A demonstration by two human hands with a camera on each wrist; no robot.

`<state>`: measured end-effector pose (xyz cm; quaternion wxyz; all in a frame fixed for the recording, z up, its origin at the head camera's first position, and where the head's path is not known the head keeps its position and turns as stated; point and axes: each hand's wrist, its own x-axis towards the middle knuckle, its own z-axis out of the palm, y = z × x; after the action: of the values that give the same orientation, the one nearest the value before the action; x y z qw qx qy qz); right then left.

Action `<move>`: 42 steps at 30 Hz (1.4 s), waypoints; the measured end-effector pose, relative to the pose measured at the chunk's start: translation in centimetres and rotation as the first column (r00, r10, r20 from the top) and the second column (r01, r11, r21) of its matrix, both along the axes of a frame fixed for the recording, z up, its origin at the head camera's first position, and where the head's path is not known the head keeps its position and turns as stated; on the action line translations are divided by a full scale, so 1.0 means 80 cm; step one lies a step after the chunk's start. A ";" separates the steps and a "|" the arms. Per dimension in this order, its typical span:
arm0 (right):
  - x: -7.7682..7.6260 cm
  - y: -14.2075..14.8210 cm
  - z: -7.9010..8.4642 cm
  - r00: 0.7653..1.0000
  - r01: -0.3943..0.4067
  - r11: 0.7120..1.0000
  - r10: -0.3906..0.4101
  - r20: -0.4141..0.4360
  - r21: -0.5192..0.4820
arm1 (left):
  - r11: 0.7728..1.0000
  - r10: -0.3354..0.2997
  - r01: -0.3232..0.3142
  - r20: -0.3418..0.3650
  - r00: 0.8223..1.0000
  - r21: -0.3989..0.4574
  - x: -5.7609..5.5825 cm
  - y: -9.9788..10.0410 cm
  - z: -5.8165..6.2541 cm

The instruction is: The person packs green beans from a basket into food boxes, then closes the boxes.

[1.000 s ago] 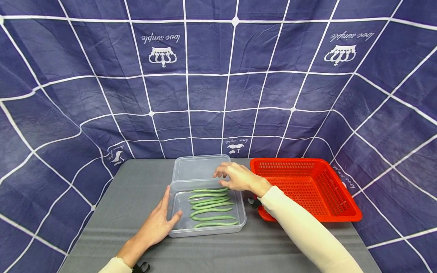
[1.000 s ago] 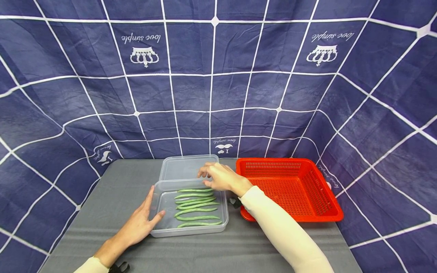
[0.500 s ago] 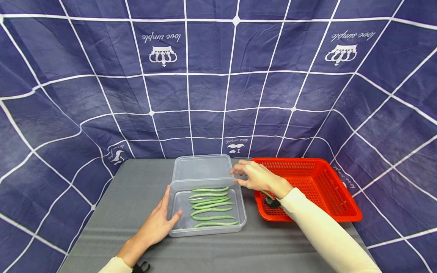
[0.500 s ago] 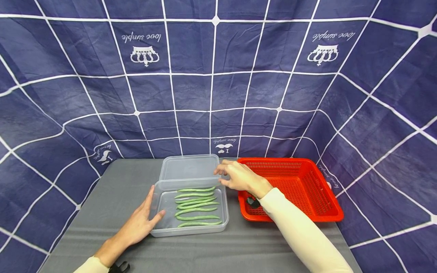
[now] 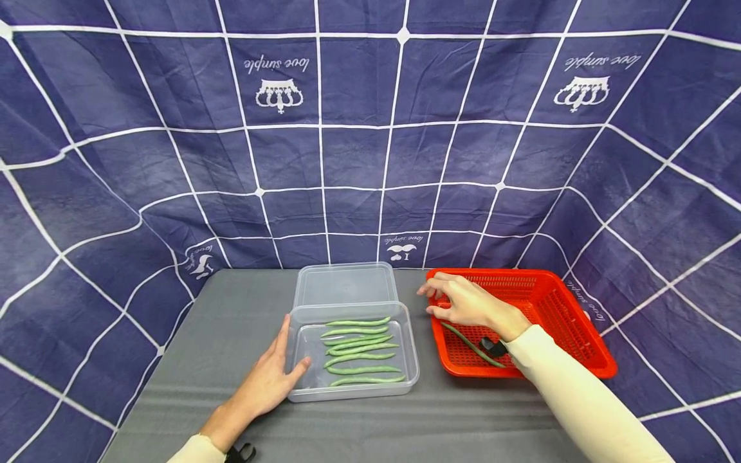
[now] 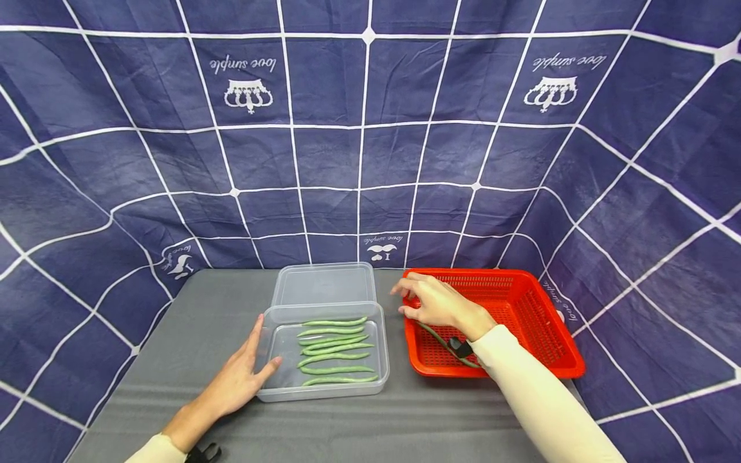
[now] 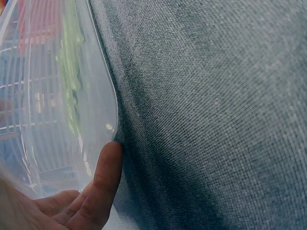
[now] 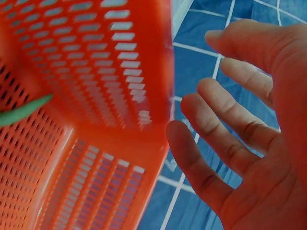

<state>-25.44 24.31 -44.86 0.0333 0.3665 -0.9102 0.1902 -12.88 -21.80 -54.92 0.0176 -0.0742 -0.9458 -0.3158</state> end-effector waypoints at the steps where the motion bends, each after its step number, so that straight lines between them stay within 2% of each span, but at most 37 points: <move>1: 0.001 0.005 -0.001 1.000 0.003 1.000 -0.003 0.009 -0.005 | 1.000 0.000 0.000 0.001 1.000 0.000 0.000 0.000 0.000; 8: 0.002 0.035 -0.008 0.998 0.033 0.999 -0.031 0.063 -0.025 | 1.000 0.003 -0.003 0.004 1.000 0.000 -0.001 0.001 -0.001; 15: 0.002 0.060 -0.017 0.994 0.065 0.998 -0.066 0.085 0.017 | 1.000 0.004 -0.004 0.005 1.000 0.007 -0.001 0.001 0.000; 21: 0.002 0.076 -0.029 0.986 0.040 0.999 -0.045 0.158 0.034 | 1.000 0.004 -0.004 0.010 1.000 0.008 0.000 0.001 0.001; 27: 0.005 0.087 -0.038 0.961 0.036 0.996 -0.055 0.269 0.076 | 1.000 0.005 -0.006 0.020 1.000 0.010 0.000 0.003 0.002; 42: 0.003 0.092 -0.057 0.944 -0.011 0.992 -0.031 0.329 0.123 | 1.000 0.010 -0.010 0.016 1.000 0.009 -0.001 0.002 -0.001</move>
<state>-25.17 31.68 -49.39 -0.1414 0.3263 -0.9147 0.1920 -12.98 -21.63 -54.96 0.0120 -0.0667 -0.9448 -0.3206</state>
